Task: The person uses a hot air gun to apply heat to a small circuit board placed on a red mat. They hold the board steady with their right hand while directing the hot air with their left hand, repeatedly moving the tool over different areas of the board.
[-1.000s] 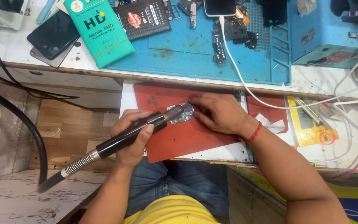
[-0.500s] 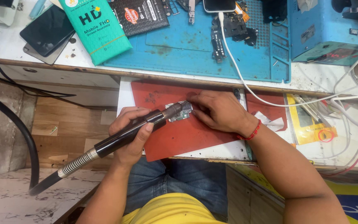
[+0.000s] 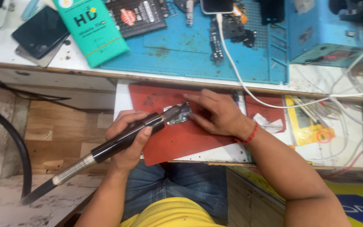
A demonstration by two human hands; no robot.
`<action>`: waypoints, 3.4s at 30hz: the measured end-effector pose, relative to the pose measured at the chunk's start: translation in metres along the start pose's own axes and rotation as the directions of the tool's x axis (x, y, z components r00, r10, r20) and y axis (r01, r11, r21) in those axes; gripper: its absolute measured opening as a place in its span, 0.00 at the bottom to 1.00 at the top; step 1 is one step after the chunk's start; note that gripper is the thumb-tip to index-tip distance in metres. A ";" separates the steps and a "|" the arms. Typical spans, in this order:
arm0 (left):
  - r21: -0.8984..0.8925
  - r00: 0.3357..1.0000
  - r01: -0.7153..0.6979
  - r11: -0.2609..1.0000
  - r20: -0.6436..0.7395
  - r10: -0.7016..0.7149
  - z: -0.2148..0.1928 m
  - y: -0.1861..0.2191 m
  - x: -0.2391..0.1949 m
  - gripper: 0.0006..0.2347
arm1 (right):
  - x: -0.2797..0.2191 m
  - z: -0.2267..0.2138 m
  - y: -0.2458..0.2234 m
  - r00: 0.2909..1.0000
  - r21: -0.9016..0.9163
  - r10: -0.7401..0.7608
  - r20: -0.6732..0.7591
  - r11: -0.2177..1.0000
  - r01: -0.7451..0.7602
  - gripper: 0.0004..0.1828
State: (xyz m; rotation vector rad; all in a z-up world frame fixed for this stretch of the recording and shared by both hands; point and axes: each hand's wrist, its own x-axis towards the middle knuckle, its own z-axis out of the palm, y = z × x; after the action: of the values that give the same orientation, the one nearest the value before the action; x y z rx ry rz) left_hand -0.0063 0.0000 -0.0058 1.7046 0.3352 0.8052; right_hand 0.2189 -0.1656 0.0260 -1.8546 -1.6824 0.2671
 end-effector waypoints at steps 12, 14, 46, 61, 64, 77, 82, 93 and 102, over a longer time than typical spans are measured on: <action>0.023 0.998 0.014 1.000 -0.058 -0.012 0.001 -0.005 -0.004 0.08 | -0.005 0.004 0.006 0.996 -0.006 0.052 0.077 0.999 -0.051 0.15; 0.034 0.995 -0.009 0.999 -0.097 0.012 0.004 -0.002 0.002 0.09 | 0.001 0.002 0.007 0.996 -0.036 0.064 0.068 0.997 -0.062 0.16; 0.118 0.995 -0.101 0.988 0.007 0.101 0.001 -0.007 -0.004 0.13 | -0.005 0.006 0.012 0.993 -0.079 0.084 0.080 0.994 -0.078 0.16; -0.072 0.989 0.064 0.995 -0.132 -0.073 -0.003 -0.012 -0.009 0.13 | -0.008 -0.005 0.017 0.996 0.010 0.049 0.076 0.999 -0.050 0.25; -0.090 0.994 0.036 0.995 -0.103 -0.045 -0.004 -0.018 -0.012 0.13 | -0.010 -0.003 0.022 0.998 0.069 0.010 0.063 0.997 -0.015 0.23; -0.038 0.999 0.020 0.999 0.046 -0.018 -0.003 -0.010 -0.006 0.12 | -0.008 -0.002 0.016 0.984 0.059 0.174 0.030 0.983 -0.175 0.17; 0.053 1.000 -0.022 0.998 -0.017 0.023 0.003 -0.007 -0.003 0.13 | -0.002 -0.002 0.010 0.994 -0.055 0.077 0.073 0.996 -0.074 0.22; 0.104 0.994 -0.105 0.989 0.047 0.101 0.001 -0.003 -0.003 0.12 | -0.001 0.004 0.005 0.990 -0.101 0.091 0.107 0.992 -0.081 0.21; 0.102 0.998 -0.014 0.995 -0.067 0.021 0.002 -0.004 -0.006 0.12 | -0.005 0.002 0.009 0.996 -0.150 0.011 0.091 0.989 0.002 0.16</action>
State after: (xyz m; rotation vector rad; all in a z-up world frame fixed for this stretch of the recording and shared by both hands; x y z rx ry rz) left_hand -0.0092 -0.0039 -0.0119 1.7796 0.4148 0.8735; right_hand 0.2241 -0.1693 0.0183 -1.9825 -1.8039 0.2362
